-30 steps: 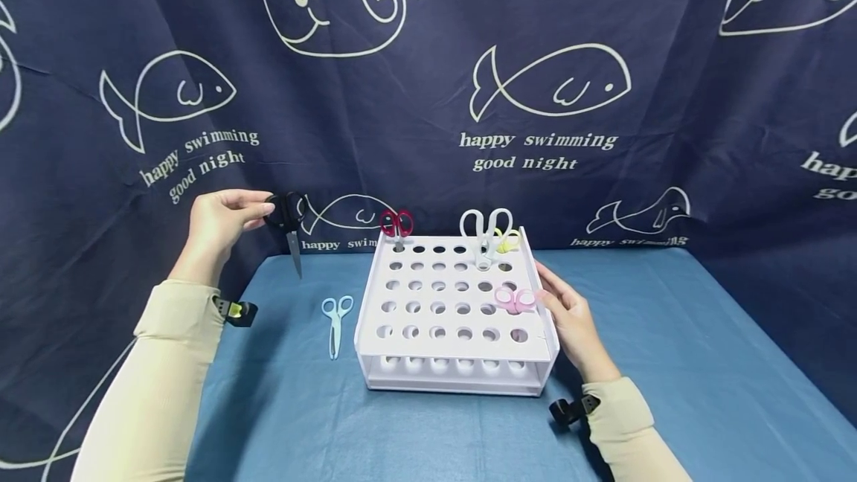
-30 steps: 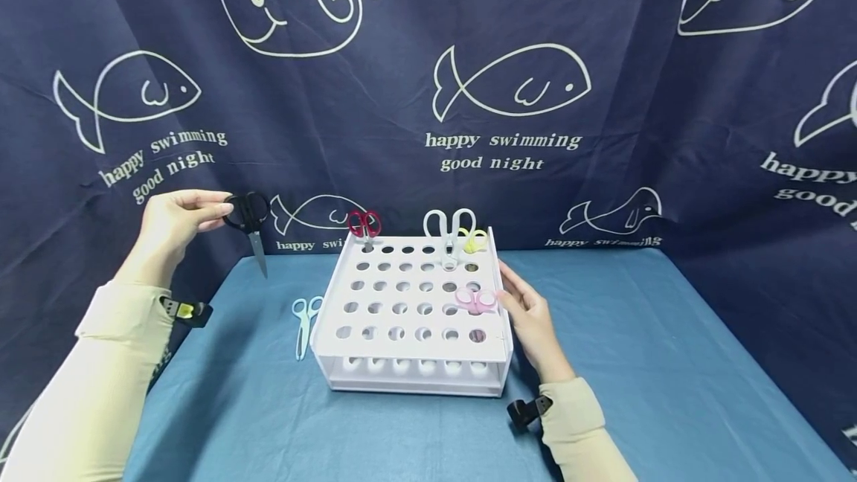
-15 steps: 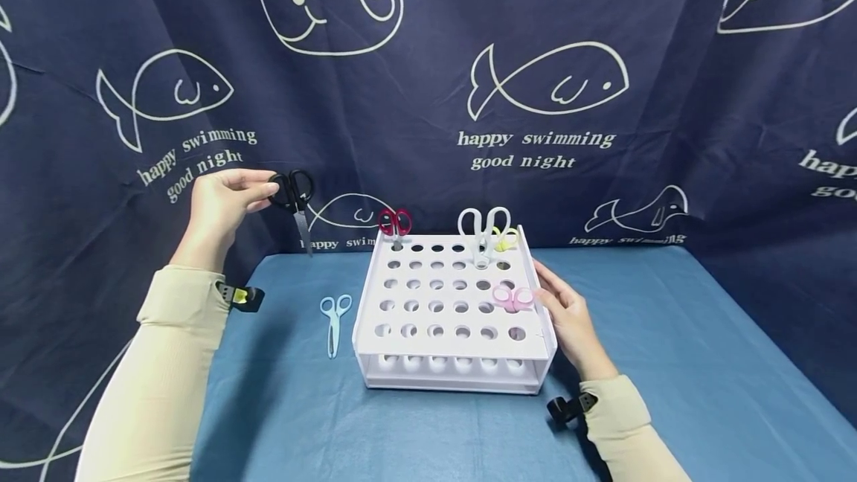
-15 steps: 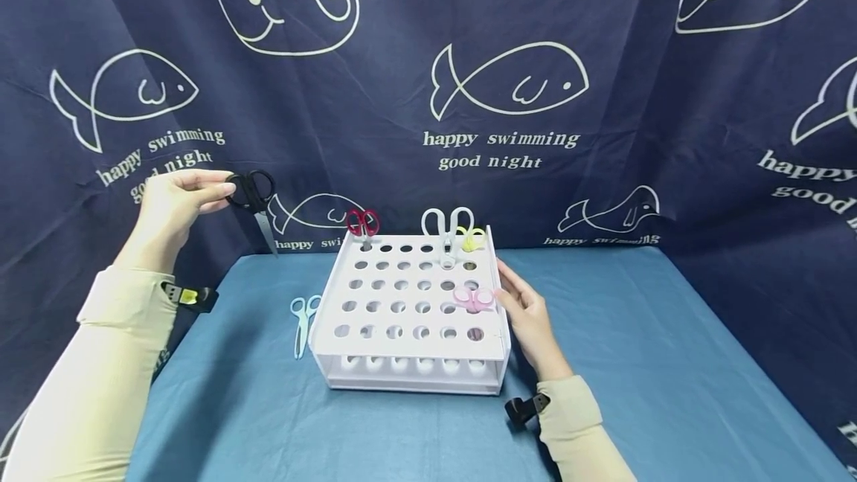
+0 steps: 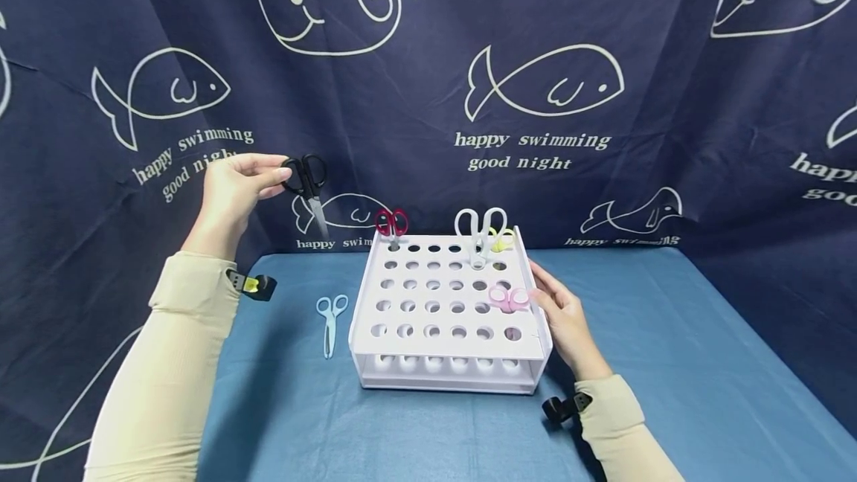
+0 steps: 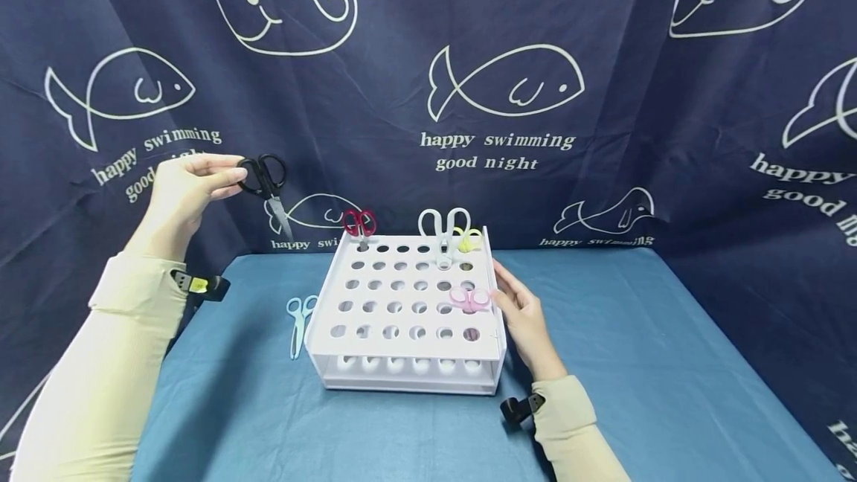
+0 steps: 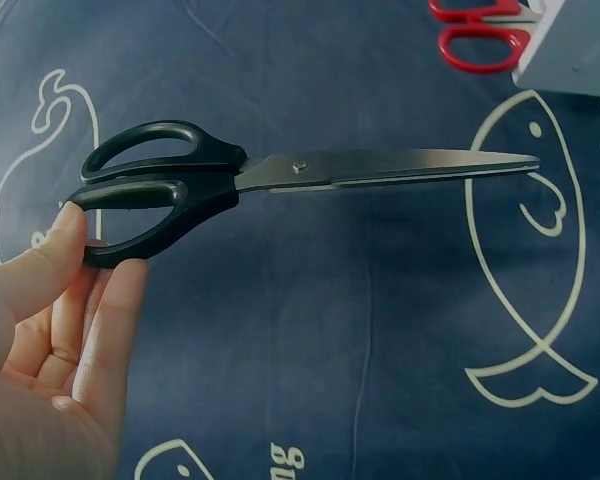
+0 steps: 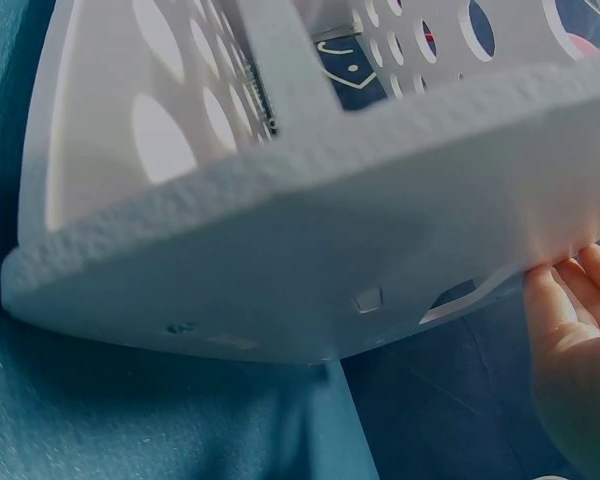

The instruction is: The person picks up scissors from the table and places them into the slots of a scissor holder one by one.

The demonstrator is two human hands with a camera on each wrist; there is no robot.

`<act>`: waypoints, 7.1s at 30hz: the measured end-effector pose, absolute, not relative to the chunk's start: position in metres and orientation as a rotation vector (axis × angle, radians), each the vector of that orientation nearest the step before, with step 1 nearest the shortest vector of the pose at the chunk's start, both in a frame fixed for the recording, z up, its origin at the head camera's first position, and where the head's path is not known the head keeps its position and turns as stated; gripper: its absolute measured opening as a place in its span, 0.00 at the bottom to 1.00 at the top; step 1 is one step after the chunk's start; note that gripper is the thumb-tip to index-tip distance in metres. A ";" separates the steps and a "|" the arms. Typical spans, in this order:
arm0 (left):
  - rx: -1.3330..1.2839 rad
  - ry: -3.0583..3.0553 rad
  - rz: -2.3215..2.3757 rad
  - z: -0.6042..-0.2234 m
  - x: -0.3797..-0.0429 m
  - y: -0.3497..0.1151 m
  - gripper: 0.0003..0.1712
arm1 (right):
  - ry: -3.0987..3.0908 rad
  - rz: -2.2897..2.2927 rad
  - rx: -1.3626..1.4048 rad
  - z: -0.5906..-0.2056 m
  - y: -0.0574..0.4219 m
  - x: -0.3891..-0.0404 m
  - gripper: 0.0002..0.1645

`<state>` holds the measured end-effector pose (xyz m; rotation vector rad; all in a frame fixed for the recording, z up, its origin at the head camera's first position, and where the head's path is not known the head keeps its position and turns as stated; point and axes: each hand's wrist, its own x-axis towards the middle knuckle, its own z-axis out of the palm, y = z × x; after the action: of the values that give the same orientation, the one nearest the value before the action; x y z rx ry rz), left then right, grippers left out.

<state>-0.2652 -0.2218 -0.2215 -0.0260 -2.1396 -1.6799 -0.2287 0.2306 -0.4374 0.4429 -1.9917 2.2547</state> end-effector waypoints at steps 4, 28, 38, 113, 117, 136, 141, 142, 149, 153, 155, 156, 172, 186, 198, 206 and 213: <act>-0.035 -2.146 -1.667 -0.217 -0.266 -0.212 0.13 | -1.998 2.245 0.431 -0.437 0.232 -0.229 0.32; -0.151 -1.923 -1.998 -0.230 -0.280 -0.184 0.11 | -2.014 2.223 0.412 -0.435 0.232 -0.229 0.31; -0.175 -1.942 -2.029 -0.238 -0.284 -0.171 0.10 | -2.012 2.229 0.406 -0.434 0.231 -0.231 0.31; -0.232 -2.310 -1.956 -0.304 -0.310 -0.129 0.16 | -2.029 2.226 0.406 -0.438 0.231 -0.232 0.32; -0.236 -2.340 -1.923 -0.306 -0.310 -0.131 0.15 | -2.035 2.221 0.403 -0.437 0.231 -0.231 0.32; -0.278 -2.560 -1.684 -0.317 -0.312 -0.127 0.14 | -2.046 2.202 0.386 -0.436 0.231 -0.230 0.31; -0.287 -2.613 -1.613 -0.318 -0.311 -0.125 0.13 | -2.034 2.207 0.400 -0.437 0.231 -0.230 0.31; -0.291 -2.619 -1.602 -0.317 -0.310 -0.125 0.13 | -2.029 2.211 0.403 -0.438 0.232 -0.231 0.31; -0.280 -2.644 -1.547 -0.320 -0.313 -0.122 0.11 | -2.023 2.215 0.400 -0.437 0.232 -0.231 0.31; -0.284 -2.693 -1.468 -0.323 -0.314 -0.122 0.10 | -2.025 2.210 0.407 -0.437 0.232 -0.231 0.31; -0.282 -2.709 -1.454 -0.325 -0.314 -0.121 0.09 | -2.025 2.215 0.408 -0.438 0.232 -0.231 0.31; -0.285 -2.712 -1.455 -0.325 -0.314 -0.121 0.09 | -2.025 2.214 0.407 -0.438 0.232 -0.231 0.30; -0.324 -2.775 -1.383 -0.331 -0.317 -0.117 0.08 | -2.024 2.208 0.409 -0.439 0.232 -0.231 0.31; -0.322 -2.775 -1.487 -0.333 -0.319 -0.114 0.10 | -2.016 2.231 0.405 -0.440 0.232 -0.232 0.31; -0.319 -2.802 -1.431 -0.333 -0.320 -0.117 0.11 | -2.021 2.231 0.402 -0.440 0.232 -0.231 0.31; -0.300 -2.802 -1.454 -0.334 -0.323 -0.120 0.12 | -2.010 2.219 0.420 -0.438 0.232 -0.232 0.31; -0.309 -2.787 -1.462 -0.332 -0.322 -0.122 0.13 | -2.022 2.214 0.411 -0.438 0.232 -0.232 0.31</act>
<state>-0.3218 -0.1217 -0.3316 -0.3087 -2.7873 -1.4617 -0.2318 0.2322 -0.4380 0.4107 -2.0222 2.2144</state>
